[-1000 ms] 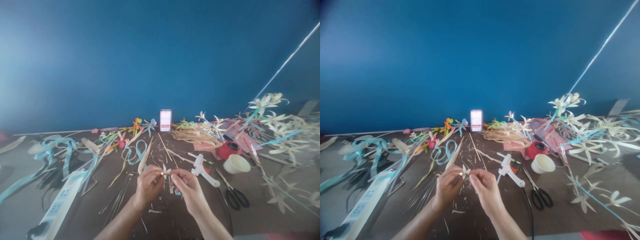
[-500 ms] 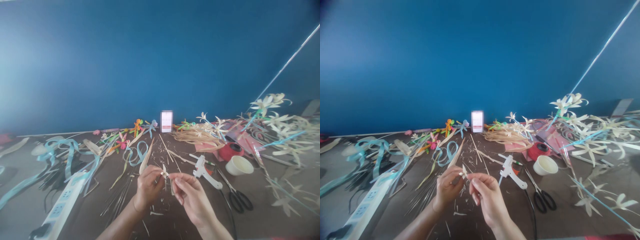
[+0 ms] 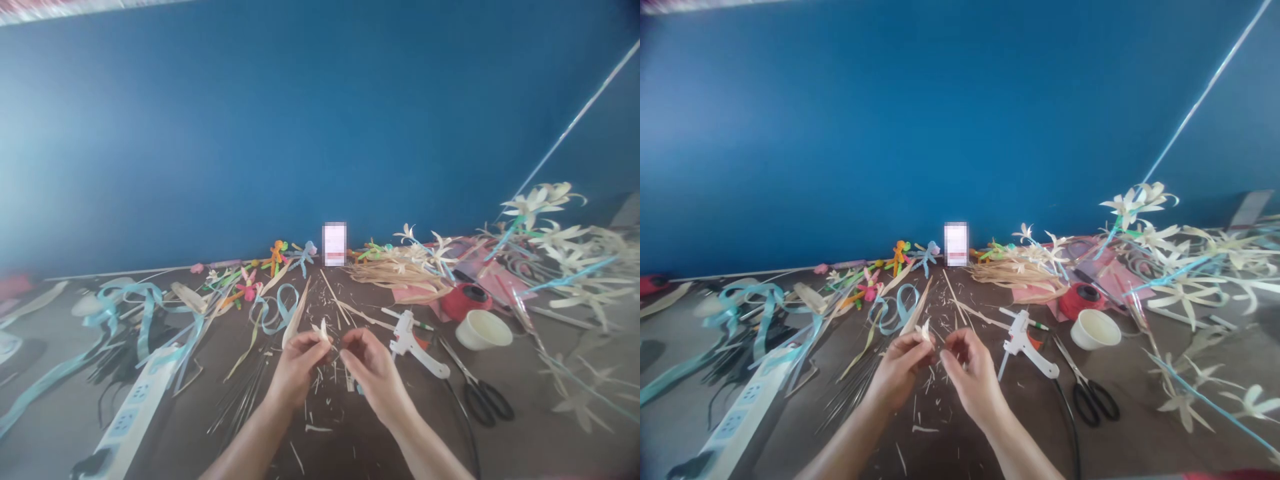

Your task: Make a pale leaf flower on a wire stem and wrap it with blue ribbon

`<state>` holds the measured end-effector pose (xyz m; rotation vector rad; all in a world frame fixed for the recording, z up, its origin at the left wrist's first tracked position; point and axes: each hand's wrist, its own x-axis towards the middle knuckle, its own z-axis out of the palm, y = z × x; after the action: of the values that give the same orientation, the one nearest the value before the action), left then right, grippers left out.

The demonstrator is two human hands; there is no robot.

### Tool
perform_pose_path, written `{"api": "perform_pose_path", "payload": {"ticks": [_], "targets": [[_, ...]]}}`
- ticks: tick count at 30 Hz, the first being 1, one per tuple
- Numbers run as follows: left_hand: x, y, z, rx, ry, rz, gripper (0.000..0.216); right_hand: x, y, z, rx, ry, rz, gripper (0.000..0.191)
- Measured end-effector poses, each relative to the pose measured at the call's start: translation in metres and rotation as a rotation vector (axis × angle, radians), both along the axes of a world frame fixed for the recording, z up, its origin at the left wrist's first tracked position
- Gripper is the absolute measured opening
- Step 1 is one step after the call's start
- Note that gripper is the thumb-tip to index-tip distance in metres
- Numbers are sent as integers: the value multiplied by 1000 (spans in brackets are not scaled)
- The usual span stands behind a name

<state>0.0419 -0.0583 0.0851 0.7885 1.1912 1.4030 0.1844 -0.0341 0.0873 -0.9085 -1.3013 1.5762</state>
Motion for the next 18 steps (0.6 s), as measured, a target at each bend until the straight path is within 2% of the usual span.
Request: {"api": "perform_pose_path", "payload": {"ticks": [3,7,12,18], "targets": [[0,1,-3,-40,-134,-6,9,-3,-1,-5,-41,-52,75,14],[0,-1,-4,-19,-118,-17,9,-6,-3,-7,-91,5,59,19],[-1,-3,-3,19,-75,-77,8,-8,-3,-6,-255,192,80,23],[-2,-2,-2,50,-132,-126,10,-5,-4,-4,-401,367,169,22]]}}
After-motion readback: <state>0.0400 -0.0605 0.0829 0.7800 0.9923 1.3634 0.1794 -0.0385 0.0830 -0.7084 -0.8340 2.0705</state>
